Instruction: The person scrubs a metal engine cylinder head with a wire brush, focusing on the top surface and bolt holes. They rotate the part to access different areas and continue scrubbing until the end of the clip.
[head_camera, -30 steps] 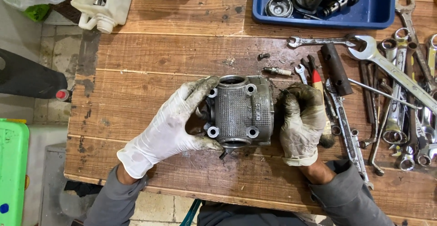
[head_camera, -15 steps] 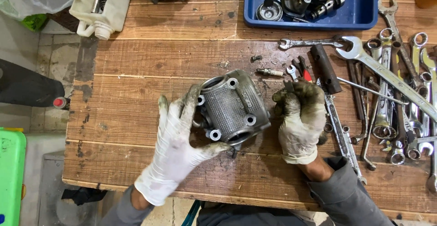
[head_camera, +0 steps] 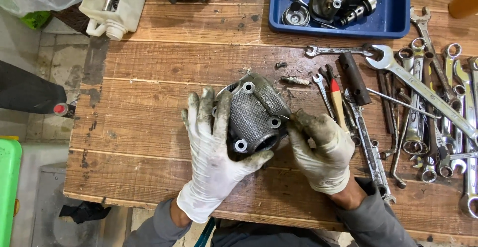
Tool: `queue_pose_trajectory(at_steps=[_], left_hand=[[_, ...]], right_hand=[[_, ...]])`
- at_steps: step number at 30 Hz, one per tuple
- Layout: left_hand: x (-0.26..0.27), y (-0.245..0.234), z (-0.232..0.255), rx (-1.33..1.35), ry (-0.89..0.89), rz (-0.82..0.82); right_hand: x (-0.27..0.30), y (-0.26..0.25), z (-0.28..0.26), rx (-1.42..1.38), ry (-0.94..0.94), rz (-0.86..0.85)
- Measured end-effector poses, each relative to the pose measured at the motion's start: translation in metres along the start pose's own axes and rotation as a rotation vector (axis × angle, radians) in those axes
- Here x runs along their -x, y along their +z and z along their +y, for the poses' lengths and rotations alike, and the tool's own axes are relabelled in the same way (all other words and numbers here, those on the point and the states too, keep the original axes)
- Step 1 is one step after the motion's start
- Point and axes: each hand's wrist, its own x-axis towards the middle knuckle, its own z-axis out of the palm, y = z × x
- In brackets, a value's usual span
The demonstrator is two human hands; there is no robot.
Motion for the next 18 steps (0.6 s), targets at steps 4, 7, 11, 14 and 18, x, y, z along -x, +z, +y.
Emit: queue_pose_trajectory(at_steps=[4, 7, 11, 14, 18], left_hand=[[-0.003, -0.002, 0.004, 0.047, 0.062, 0.053], [-0.004, -0.005, 0.008, 0.028, 0.077, 0.057], [-0.007, -0.005, 0.013, 0.025, 0.08, 0.073], [-0.007, -0.005, 0.013, 0.033, 0.073, 0.08], [-0.007, -0.004, 0.013, 0.031, 0.078, 0.094]], right_hand=[[0.009, -0.003, 0.011, 0.118, -0.204, -0.027], [0.006, -0.008, 0.012, 0.169, -0.321, -0.149], [0.003, -0.006, 0.023, 0.255, -0.384, -0.198], [-0.005, -0.006, 0.027, 0.128, -0.362, -0.232], [-0.031, -0.008, 0.021, -0.061, -0.347, -0.33]])
